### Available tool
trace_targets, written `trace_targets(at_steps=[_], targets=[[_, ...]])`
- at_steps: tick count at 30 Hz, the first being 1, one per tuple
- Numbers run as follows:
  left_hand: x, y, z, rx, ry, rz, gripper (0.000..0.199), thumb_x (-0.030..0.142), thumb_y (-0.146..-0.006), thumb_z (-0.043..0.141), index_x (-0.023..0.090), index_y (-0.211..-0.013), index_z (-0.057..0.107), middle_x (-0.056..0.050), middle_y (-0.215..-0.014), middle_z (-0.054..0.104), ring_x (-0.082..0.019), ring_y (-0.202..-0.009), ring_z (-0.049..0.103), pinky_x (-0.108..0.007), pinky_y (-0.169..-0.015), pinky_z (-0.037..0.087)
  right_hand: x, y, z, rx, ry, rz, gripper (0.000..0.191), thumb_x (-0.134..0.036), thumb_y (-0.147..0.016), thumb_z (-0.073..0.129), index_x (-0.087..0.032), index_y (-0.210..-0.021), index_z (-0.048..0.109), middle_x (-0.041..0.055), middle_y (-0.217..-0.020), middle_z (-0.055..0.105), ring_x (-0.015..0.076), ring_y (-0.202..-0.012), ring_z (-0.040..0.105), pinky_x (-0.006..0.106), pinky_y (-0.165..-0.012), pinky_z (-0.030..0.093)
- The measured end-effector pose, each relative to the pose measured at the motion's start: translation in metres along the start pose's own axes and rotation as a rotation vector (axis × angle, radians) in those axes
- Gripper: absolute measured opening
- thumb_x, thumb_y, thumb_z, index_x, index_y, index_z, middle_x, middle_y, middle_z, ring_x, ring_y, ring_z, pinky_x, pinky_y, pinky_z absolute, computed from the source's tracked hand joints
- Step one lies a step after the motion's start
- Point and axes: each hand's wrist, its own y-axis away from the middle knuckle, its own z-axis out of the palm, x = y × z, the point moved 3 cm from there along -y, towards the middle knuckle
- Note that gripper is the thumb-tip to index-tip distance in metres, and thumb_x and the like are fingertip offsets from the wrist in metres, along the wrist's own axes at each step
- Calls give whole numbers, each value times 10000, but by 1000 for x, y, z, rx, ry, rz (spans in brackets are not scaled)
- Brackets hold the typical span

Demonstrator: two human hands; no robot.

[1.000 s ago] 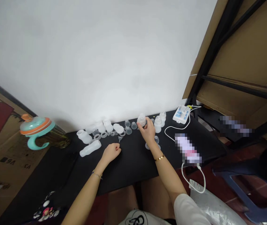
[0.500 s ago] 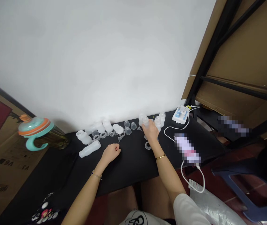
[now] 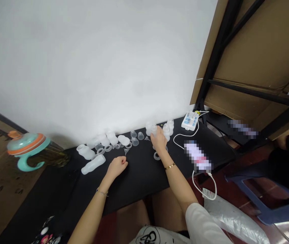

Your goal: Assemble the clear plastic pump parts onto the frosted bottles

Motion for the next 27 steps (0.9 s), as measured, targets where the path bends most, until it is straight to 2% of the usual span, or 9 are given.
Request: trace_targets(at_steps=[6, 13, 15, 17, 20, 22, 24, 27], targets=[[1, 0, 0, 10, 6, 8, 257, 161, -826, 525, 214, -624, 375, 11, -626, 477, -155, -618, 473, -300, -589, 200, -1, 1, 0, 31, 15, -52, 707, -343, -947, 491, -191, -1606, 287, 156, -1560, 464, 321, -1265, 594, 374, -916, 548], [-2, -2, 3, 6, -17, 4, 232, 162, -829, 524, 217, -636, 407, 8, -629, 493, -164, -628, 500, -300, -588, 198, -10, 5, -9, 141, -92, -144, 743, -325, -927, 477, -171, -1619, 257, 157, -1608, 374, 319, -1378, 482, 405, -961, 550], [-2, -2, 4, 6, -15, 3, 231, 162, -829, 528, 218, -636, 414, 7, -628, 498, -166, -632, 510, -298, -589, 203, -12, 8, -13, 169, -135, -156, 717, -343, -946, 463, -163, -1615, 279, 178, -1610, 359, 322, -1330, 520, 406, -922, 562], [-2, -2, 4, 6, -14, -2, 226, 160, -827, 530, 219, -636, 426, 4, -635, 510, -169, -640, 520, -296, -592, 209, -14, 12, -16, 174, -182, -174, 656, -364, -970, 447, -166, -1588, 352, 200, -1585, 388, 304, -1172, 616, 404, -873, 569], [-1, -2, 3, 6, -17, -13, 213, 162, -828, 536, 222, -640, 454, -4, -658, 539, -176, -662, 542, -296, -597, 223, -18, 16, -12, 95, -265, -262, 495, -381, -994, 442, -189, -1434, 560, 178, -1438, 561, 221, -843, 662, 388, -839, 562], [0, -1, 3, 2, -19, -16, 208, 169, -829, 539, 221, -641, 467, -9, -679, 560, -177, -673, 551, -295, -598, 229, -21, 17, -2, -17, -320, -318, 393, -368, -983, 478, -200, -1290, 656, 134, -1309, 657, 184, -725, 634, 371, -827, 557], [0, -1, 2, 1, -20, -18, 207, 172, -830, 538, 219, -641, 468, -11, -692, 573, -175, -673, 552, -292, -598, 228, -21, 17, 9, -131, -345, -319, 345, -334, -944, 540, -193, -1224, 684, 109, -1242, 698, 182, -728, 640, 369, -837, 557], [1, 0, 1, 9, -19, -13, 213, 169, -829, 539, 217, -639, 456, -8, -680, 564, -173, -668, 546, -292, -593, 220, -18, 17, 21, -193, -304, -244, 376, -301, -914, 587, -189, -1263, 673, 104, -1256, 709, 228, -934, 686, 401, -940, 538]])
